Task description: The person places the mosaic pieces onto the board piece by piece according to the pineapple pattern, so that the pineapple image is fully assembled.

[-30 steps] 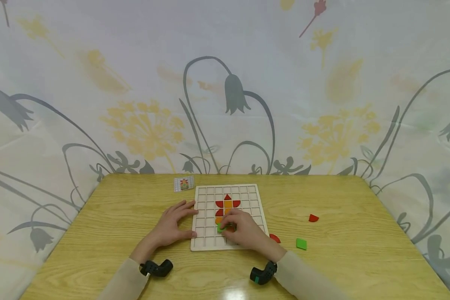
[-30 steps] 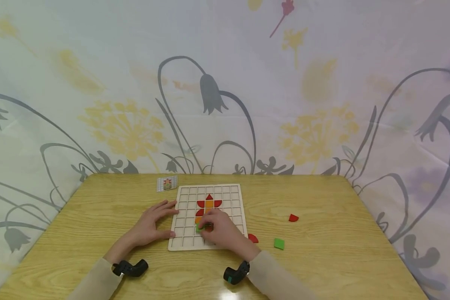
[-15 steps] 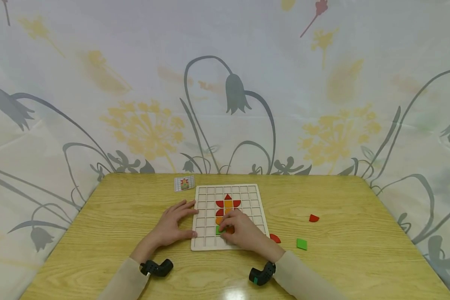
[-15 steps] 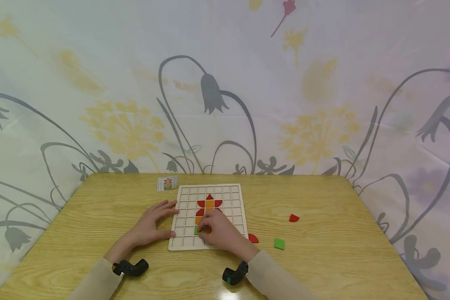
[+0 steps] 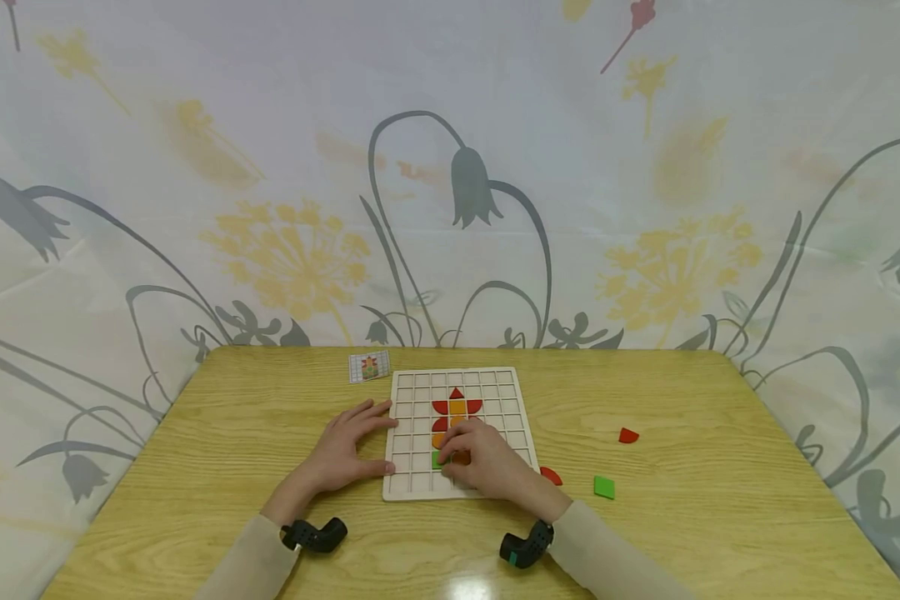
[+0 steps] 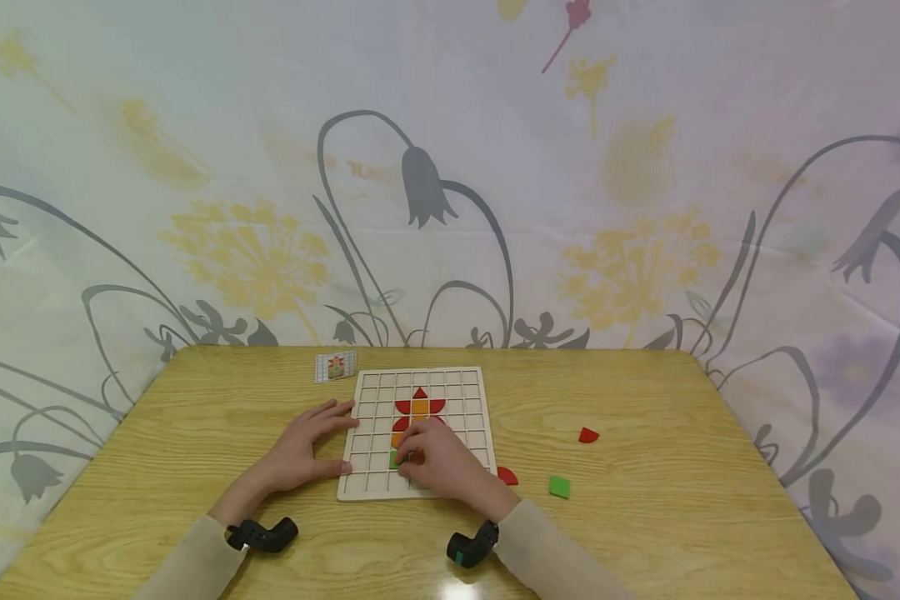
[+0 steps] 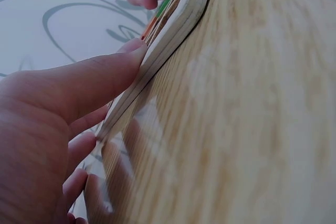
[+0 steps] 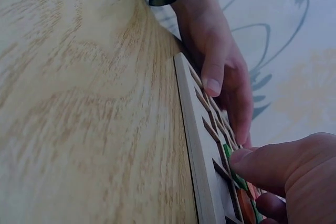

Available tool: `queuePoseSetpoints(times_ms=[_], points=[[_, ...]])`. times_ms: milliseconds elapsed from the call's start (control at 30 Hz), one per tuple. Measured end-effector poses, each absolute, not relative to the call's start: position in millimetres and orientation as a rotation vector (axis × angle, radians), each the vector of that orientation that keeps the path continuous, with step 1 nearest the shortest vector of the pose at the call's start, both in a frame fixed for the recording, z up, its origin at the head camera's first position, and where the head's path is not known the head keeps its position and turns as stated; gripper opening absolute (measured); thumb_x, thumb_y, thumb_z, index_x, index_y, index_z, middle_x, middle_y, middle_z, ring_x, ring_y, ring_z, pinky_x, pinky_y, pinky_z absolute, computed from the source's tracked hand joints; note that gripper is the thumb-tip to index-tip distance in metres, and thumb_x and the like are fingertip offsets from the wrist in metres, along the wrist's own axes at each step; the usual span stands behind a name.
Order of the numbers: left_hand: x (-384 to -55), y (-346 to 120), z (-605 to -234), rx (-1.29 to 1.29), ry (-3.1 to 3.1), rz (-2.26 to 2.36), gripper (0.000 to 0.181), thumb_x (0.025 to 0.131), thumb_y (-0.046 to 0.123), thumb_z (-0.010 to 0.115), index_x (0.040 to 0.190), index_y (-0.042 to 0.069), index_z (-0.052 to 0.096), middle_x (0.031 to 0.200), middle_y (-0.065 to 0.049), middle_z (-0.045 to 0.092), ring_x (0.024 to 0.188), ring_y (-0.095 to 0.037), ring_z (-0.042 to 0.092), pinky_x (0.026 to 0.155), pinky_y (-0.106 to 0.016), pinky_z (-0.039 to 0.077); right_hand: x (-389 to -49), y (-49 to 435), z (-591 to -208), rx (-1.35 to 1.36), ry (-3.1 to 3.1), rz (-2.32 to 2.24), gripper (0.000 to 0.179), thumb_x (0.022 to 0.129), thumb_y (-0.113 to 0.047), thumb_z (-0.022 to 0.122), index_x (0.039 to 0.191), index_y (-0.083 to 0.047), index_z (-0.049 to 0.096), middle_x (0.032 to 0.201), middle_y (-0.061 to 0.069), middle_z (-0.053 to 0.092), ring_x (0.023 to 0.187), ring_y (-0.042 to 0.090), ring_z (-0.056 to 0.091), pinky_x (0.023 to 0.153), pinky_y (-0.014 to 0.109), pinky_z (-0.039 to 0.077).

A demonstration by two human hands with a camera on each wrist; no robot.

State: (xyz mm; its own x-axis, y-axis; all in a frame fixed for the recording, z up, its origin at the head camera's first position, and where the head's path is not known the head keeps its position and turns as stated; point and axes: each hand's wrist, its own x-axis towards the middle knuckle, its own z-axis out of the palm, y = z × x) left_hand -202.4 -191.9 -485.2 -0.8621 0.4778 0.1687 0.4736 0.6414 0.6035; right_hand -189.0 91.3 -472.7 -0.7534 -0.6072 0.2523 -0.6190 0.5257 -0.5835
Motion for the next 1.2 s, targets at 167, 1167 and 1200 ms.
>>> queuePoseSetpoints(times_ms=[167, 1167, 1200], points=[[-202.7, -192.5, -485.1, 0.833, 2.843, 1.038, 0.059, 0.083, 0.043, 0.078, 0.133, 0.015, 0.064, 0.156, -0.007, 0.04, 0.147, -0.037, 0.024, 0.11, -0.068, 0.016, -190.8, 97.3, -467.9, 1.059, -2.717, 1.176, 0.008, 0.089, -0.01, 0.075, 0.089, -0.017, 0.078, 0.109, -0.006, 0.064, 0.105, 0.016, 0.058, 0.09, 0.036, 0.05], [-204.7, -193.0, -488.5, 0.838, 2.837, 1.03, 0.061, 0.083, 0.045, 0.077, 0.135, 0.016, 0.063, 0.157, -0.006, 0.038, 0.148, -0.037, 0.022, 0.112, -0.067, 0.014, -158.0, 289.4, -466.4, 0.865, -2.817, 1.395, 0.022, 0.093, -0.013, 0.071, 0.116, -0.012, 0.072, 0.115, 0.005, 0.067, 0.107, 0.006, 0.059, 0.087, 0.022, 0.049], [-205.0, -193.2, -488.3, 0.838, 2.837, 1.03, 0.061, 0.083, 0.045, 0.077, 0.135, 0.016, 0.063, 0.157, -0.006, 0.038, 0.148, -0.037, 0.022, 0.112, -0.067, 0.014, -158.2, 293.0, -467.0, 0.887, -2.839, 1.428, 0.025, 0.093, -0.012, 0.07, 0.118, -0.012, 0.071, 0.118, 0.005, 0.065, 0.111, 0.004, 0.056, 0.091, 0.021, 0.046]])
